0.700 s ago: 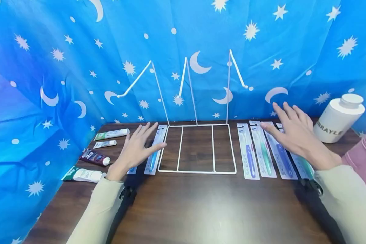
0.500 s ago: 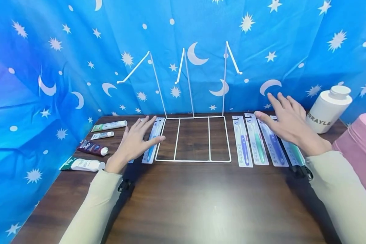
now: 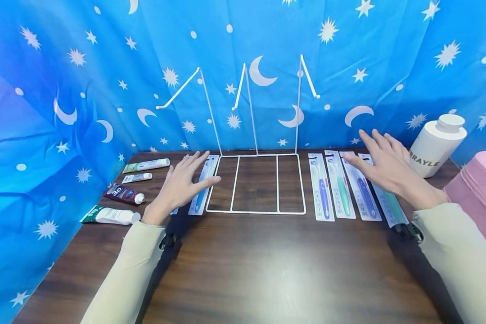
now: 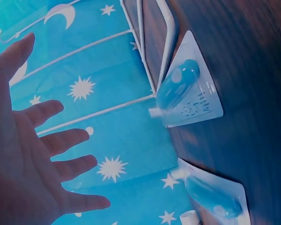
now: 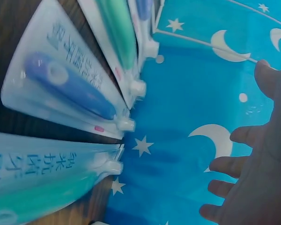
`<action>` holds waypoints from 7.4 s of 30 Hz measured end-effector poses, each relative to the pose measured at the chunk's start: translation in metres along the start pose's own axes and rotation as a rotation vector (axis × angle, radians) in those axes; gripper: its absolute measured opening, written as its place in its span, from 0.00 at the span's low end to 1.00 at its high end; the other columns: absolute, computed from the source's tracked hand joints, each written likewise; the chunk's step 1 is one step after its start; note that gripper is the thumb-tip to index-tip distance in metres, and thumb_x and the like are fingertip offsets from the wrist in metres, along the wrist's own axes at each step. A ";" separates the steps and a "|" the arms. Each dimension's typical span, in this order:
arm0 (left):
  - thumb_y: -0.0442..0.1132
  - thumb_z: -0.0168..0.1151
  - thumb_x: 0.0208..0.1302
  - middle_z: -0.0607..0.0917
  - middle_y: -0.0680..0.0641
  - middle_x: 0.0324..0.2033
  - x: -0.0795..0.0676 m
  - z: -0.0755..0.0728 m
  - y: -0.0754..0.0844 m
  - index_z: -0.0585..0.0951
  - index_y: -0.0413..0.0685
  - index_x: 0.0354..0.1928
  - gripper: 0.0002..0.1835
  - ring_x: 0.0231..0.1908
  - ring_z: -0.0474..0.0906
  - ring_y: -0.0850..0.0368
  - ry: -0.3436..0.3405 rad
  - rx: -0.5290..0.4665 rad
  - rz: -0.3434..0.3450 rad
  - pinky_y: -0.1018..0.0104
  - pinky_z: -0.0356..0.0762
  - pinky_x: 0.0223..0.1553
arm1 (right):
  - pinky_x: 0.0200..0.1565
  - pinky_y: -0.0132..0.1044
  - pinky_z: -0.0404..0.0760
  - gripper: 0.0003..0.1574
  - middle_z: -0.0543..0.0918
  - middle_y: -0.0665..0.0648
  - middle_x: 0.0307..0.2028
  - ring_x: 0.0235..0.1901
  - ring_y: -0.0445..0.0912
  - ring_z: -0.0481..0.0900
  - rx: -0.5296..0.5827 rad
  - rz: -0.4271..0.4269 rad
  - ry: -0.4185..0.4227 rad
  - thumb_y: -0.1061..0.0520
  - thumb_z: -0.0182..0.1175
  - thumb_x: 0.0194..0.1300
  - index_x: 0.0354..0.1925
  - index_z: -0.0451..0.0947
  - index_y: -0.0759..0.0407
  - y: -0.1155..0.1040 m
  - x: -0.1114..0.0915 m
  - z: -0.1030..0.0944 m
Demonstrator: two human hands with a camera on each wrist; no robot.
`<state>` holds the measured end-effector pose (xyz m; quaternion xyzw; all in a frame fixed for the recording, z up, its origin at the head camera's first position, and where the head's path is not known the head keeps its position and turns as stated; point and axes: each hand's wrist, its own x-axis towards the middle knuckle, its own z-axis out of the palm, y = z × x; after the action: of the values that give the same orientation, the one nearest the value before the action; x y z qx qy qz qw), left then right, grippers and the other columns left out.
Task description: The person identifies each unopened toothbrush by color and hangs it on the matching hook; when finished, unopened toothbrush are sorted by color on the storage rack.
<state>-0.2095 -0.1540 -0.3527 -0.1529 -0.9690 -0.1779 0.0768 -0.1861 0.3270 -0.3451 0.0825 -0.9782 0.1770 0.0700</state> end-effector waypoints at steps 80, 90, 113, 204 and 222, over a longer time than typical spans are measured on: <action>0.30 0.74 0.51 0.87 0.47 0.33 0.038 0.042 -0.002 0.88 0.42 0.40 0.12 0.35 0.79 0.55 -0.024 -0.167 -0.196 0.62 0.77 0.37 | 0.34 0.53 0.70 0.33 0.80 0.70 0.33 0.33 0.60 0.74 0.126 0.341 -0.048 0.44 0.63 0.63 0.42 0.73 0.76 0.062 0.017 0.015; 0.31 0.74 0.50 0.88 0.47 0.35 0.039 0.042 -0.006 0.89 0.44 0.38 0.11 0.44 0.80 0.53 -0.022 -0.166 -0.187 0.60 0.77 0.44 | 0.32 0.48 0.74 0.47 0.74 0.78 0.46 0.42 0.67 0.72 0.198 0.275 -0.022 0.33 0.58 0.63 0.54 0.69 0.76 0.048 0.017 -0.010; 0.32 0.73 0.52 0.88 0.47 0.37 0.039 0.040 -0.009 0.88 0.45 0.40 0.11 0.43 0.79 0.53 -0.037 -0.189 -0.209 0.58 0.75 0.47 | 0.45 0.34 0.67 0.34 0.79 0.46 0.50 0.46 0.40 0.71 0.410 0.159 0.294 0.41 0.64 0.63 0.65 0.71 0.44 -0.077 -0.017 -0.093; 0.32 0.76 0.48 0.88 0.49 0.31 0.037 0.041 -0.011 0.89 0.44 0.38 0.12 0.36 0.80 0.56 -0.010 -0.211 -0.174 0.60 0.78 0.40 | 0.49 0.32 0.77 0.29 0.79 0.57 0.49 0.48 0.42 0.81 0.663 -0.037 0.655 0.47 0.66 0.62 0.60 0.74 0.52 -0.126 0.078 -0.023; 0.31 0.76 0.47 0.87 0.50 0.27 0.036 0.041 -0.014 0.89 0.43 0.36 0.11 0.30 0.80 0.59 -0.009 -0.269 -0.198 0.64 0.77 0.33 | 0.44 0.20 0.74 0.28 0.81 0.49 0.49 0.43 0.35 0.81 0.861 0.139 0.604 0.52 0.65 0.64 0.61 0.74 0.56 -0.050 0.033 -0.019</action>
<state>-0.2523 -0.1415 -0.3882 -0.0665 -0.9472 -0.3121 0.0332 -0.2074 0.2832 -0.3048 -0.0160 -0.7565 0.5827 0.2965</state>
